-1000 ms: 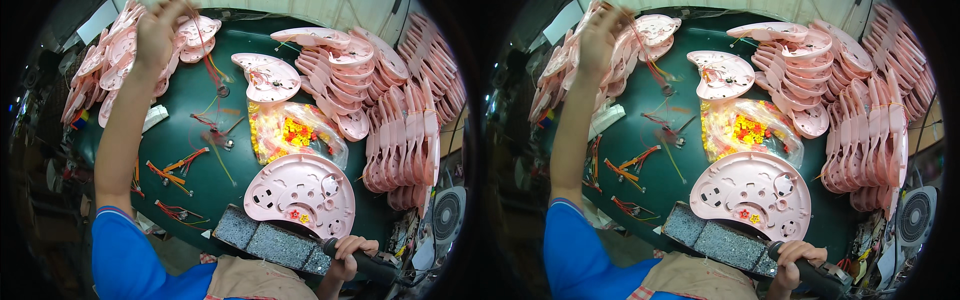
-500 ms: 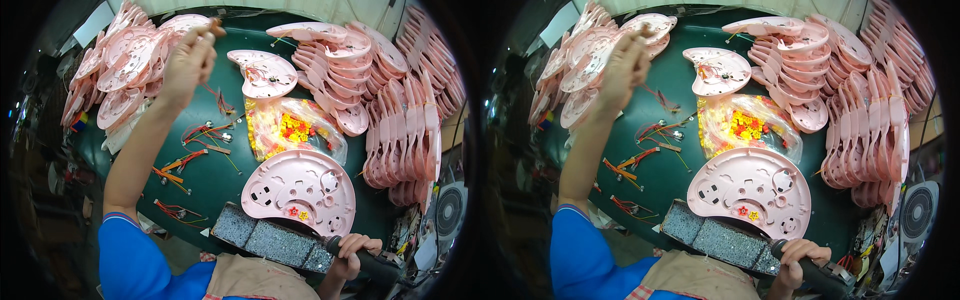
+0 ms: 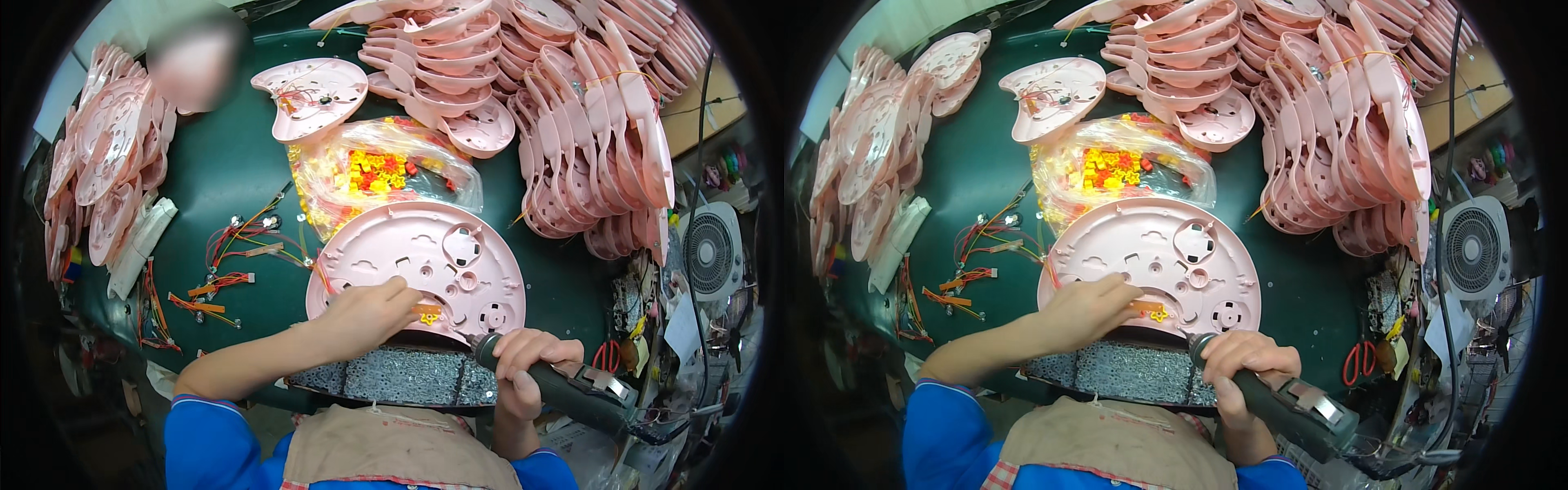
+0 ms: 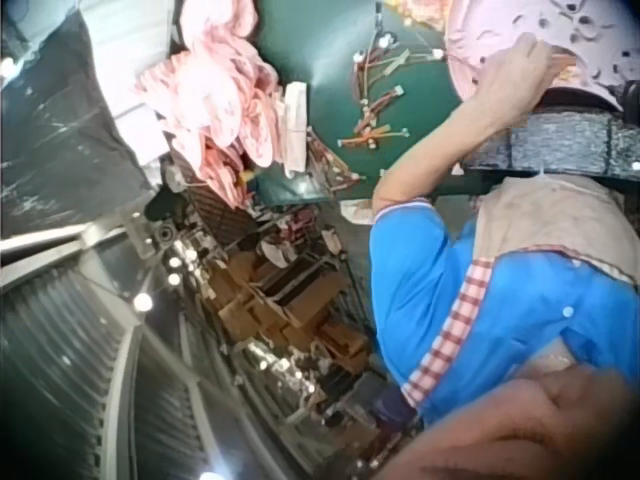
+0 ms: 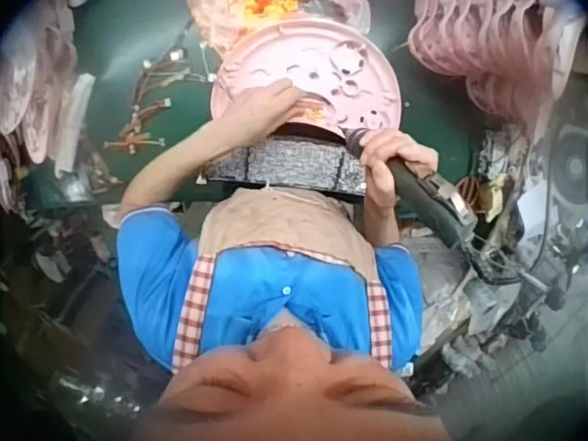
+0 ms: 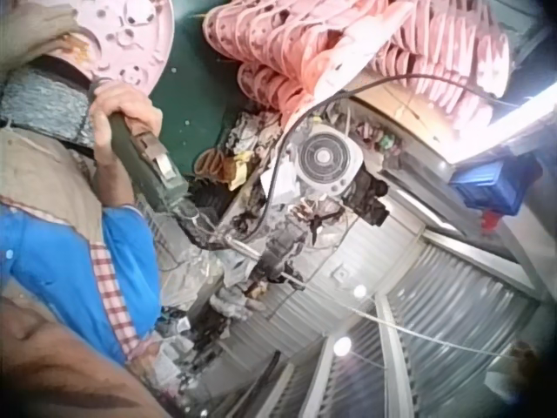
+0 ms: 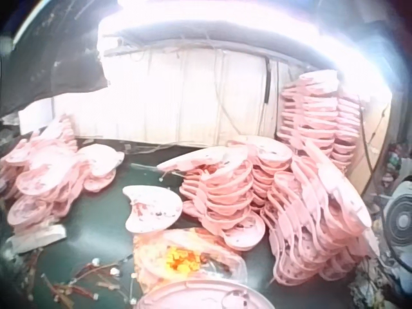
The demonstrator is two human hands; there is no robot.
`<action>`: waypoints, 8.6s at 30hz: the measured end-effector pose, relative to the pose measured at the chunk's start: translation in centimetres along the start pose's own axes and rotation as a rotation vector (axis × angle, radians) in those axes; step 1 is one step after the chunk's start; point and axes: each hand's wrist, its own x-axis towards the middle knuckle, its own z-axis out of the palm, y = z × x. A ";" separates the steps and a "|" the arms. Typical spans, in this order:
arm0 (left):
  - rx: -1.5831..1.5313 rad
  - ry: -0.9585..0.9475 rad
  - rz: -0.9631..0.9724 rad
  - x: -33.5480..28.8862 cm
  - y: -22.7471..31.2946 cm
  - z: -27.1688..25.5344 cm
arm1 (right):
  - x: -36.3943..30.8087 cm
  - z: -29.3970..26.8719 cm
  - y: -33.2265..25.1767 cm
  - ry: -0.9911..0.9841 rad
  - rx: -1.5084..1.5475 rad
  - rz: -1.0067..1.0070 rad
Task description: The person assembles small electronic components into pink plastic housings. They place colorful plastic pieces into the housings, connect wires, and use a soldering iron to secure connections. Finished units are stacked on the table.
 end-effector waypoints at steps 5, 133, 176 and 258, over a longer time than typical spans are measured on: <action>-0.086 -0.071 0.097 2.1 -2.2 4.9 | -0.4 -0.7 1.6 0.005 -0.031 -0.006; -0.115 0.669 -0.470 -11.0 -3.2 -0.4 | 1.5 4.6 5.2 -0.185 0.119 0.165; -0.415 -0.321 0.217 4.9 0.6 -1.6 | -3.5 -5.4 -3.7 0.129 -0.069 0.125; -0.057 0.363 0.357 6.0 2.1 7.2 | 2.8 -3.1 -0.8 0.170 0.106 -0.055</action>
